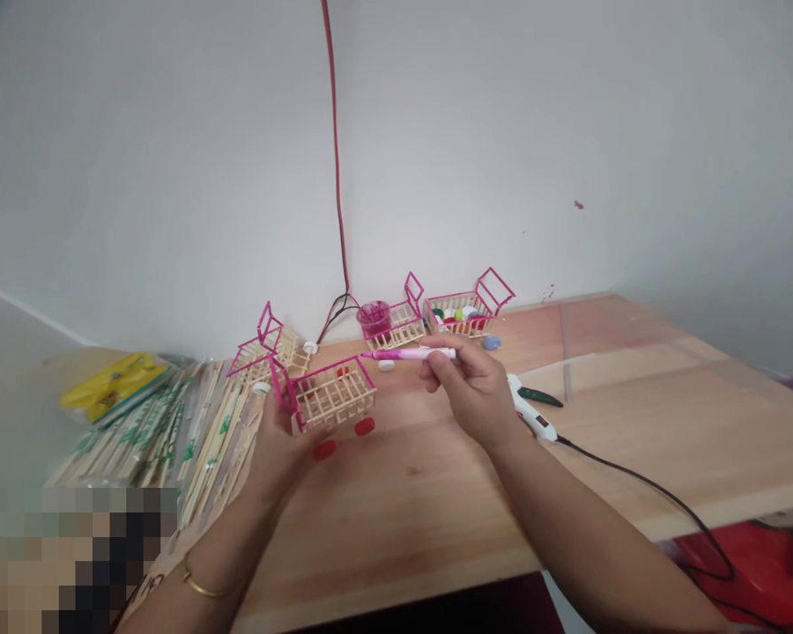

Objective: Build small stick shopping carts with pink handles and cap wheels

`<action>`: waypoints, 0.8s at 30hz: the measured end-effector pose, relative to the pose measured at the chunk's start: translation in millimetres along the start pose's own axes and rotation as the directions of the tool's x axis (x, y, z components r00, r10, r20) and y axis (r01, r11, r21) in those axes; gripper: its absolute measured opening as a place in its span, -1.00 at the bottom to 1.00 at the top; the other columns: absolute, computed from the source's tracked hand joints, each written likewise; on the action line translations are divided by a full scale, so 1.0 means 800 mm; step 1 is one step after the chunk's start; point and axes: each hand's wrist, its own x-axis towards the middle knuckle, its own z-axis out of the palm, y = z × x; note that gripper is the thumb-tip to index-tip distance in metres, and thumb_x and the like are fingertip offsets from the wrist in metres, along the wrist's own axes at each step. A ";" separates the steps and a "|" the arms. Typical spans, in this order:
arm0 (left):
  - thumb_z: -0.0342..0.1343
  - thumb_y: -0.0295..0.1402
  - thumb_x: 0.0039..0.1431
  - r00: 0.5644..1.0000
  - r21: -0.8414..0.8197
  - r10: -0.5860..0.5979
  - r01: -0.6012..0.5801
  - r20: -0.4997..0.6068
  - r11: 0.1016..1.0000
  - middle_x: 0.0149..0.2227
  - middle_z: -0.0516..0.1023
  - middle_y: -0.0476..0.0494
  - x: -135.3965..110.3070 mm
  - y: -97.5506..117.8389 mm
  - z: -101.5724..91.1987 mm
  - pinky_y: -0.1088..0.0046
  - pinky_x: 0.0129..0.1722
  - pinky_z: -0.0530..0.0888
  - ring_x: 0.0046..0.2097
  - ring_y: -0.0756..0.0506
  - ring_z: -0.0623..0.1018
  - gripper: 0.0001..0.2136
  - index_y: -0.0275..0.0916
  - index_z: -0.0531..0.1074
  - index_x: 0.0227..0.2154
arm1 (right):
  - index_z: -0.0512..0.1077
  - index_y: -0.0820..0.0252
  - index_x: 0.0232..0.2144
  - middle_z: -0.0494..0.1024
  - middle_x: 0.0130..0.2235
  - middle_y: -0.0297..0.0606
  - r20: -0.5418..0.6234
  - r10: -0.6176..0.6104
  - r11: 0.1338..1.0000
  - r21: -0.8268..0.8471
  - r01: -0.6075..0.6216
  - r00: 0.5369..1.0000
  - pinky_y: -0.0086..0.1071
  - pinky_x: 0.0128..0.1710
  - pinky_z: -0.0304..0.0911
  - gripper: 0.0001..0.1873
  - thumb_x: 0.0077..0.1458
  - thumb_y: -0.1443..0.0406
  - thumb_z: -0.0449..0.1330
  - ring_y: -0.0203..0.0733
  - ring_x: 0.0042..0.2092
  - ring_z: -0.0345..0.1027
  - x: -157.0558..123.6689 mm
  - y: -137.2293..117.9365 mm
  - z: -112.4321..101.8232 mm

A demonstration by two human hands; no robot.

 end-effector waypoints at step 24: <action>0.46 -0.41 -0.38 0.945 0.206 -0.169 0.112 0.280 0.972 -0.01 0.50 -0.27 0.011 0.025 -0.038 -0.03 0.00 0.38 -0.01 -0.34 0.49 -0.21 -0.13 0.34 0.04 | 0.35 0.14 -0.06 0.58 -0.21 -0.20 0.131 0.085 0.995 0.037 -0.091 0.988 -0.39 -0.44 0.37 -0.68 0.15 0.20 0.21 -0.29 -0.38 0.48 0.002 0.030 0.020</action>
